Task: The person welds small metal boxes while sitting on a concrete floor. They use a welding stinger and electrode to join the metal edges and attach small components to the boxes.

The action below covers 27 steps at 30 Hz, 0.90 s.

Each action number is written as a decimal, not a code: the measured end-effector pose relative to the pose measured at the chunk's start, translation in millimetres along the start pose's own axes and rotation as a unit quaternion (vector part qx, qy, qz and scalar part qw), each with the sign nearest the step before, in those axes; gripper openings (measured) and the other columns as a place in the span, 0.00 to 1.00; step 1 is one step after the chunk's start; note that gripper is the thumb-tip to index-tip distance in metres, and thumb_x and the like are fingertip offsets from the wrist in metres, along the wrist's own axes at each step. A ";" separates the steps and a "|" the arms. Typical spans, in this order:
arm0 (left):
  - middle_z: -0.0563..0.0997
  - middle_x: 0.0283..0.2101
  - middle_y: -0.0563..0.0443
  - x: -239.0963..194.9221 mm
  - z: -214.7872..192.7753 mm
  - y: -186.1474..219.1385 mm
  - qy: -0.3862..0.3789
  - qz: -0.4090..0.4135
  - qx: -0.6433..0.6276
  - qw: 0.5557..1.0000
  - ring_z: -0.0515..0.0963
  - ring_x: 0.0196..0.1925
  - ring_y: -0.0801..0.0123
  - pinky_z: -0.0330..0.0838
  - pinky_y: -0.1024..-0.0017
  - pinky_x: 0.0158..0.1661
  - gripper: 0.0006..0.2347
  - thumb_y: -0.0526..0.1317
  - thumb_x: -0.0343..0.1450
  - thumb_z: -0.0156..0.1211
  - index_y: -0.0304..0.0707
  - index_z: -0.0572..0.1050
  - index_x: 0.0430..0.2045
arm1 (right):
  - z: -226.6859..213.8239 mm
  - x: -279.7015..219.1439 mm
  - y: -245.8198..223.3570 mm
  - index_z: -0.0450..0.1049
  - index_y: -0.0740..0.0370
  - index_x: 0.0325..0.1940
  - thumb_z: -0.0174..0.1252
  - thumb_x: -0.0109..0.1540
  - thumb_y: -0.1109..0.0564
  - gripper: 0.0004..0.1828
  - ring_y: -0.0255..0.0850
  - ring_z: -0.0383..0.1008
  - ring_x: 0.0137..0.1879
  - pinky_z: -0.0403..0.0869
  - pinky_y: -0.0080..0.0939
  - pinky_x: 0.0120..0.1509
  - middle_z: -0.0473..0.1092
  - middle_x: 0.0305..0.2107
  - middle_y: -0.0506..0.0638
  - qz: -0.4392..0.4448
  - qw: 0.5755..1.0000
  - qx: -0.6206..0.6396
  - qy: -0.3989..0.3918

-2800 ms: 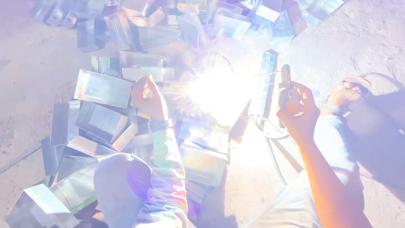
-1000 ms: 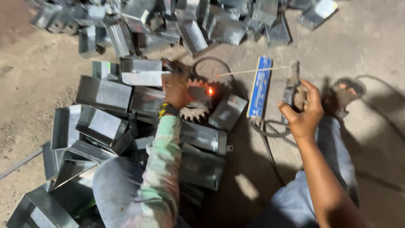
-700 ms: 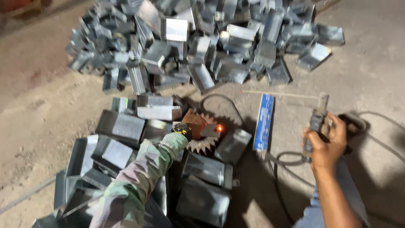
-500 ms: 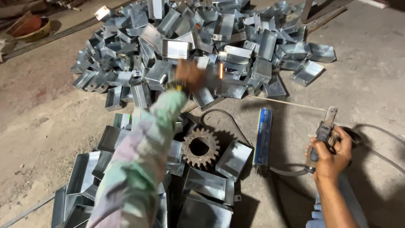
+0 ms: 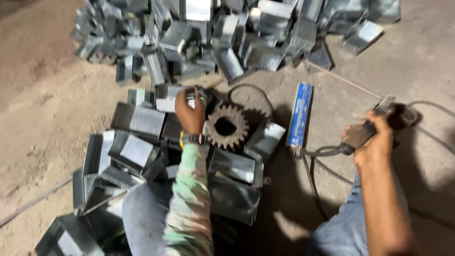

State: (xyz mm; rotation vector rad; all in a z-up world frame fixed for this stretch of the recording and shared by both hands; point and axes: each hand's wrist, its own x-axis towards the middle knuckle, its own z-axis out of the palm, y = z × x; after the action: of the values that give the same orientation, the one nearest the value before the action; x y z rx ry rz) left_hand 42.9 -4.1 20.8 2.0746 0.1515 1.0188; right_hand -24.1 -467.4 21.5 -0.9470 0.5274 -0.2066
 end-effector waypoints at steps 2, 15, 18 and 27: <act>0.79 0.39 0.41 -65.7 -19.7 -27.0 0.039 -0.122 -0.001 0.992 0.79 0.38 0.52 0.73 0.58 0.42 0.07 0.36 0.71 0.62 0.32 0.76 0.38 | -6.1 1.5 -2.6 0.70 0.56 0.46 0.63 0.59 0.44 0.19 0.50 0.75 0.37 0.75 0.55 0.43 0.71 0.34 0.51 0.018 1.000 0.011 -0.004; 0.72 0.46 0.26 -263.9 -8.5 11.2 0.073 -0.216 0.210 0.951 0.73 0.50 0.36 0.66 0.49 0.52 0.27 0.46 0.68 0.66 0.28 0.61 0.54 | 39.2 -44.3 -8.2 0.66 0.55 0.47 0.55 0.61 0.55 0.11 0.46 0.71 0.28 0.74 0.50 0.31 0.68 0.31 0.53 -0.075 0.980 -0.144 -0.113; 0.71 0.43 0.26 -308.6 1.0 31.7 0.048 -0.154 0.223 0.961 0.73 0.48 0.36 0.65 0.50 0.53 0.28 0.49 0.66 0.70 0.26 0.62 0.47 | 43.5 -50.7 -8.5 0.66 0.58 0.47 0.57 0.63 0.58 0.10 0.43 0.71 0.28 0.73 0.46 0.31 0.68 0.31 0.52 -0.095 0.970 -0.175 -0.141; 0.81 0.49 0.29 -382.0 23.9 -31.3 -0.014 -0.549 0.028 0.835 0.80 0.51 0.47 0.73 0.60 0.53 0.29 0.53 0.69 0.68 0.21 0.73 0.51 | 51.7 -57.6 -6.1 0.68 0.60 0.48 0.59 0.59 0.63 0.15 0.39 0.69 0.25 0.72 0.41 0.29 0.67 0.30 0.47 -0.111 0.960 -0.208 -0.149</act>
State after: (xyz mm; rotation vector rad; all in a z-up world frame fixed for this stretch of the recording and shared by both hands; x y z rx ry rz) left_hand -188.4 -158.6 -243.9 1.5947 1.2072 0.2455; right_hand -46.4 -411.2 70.2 -1.4236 0.1830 -0.1516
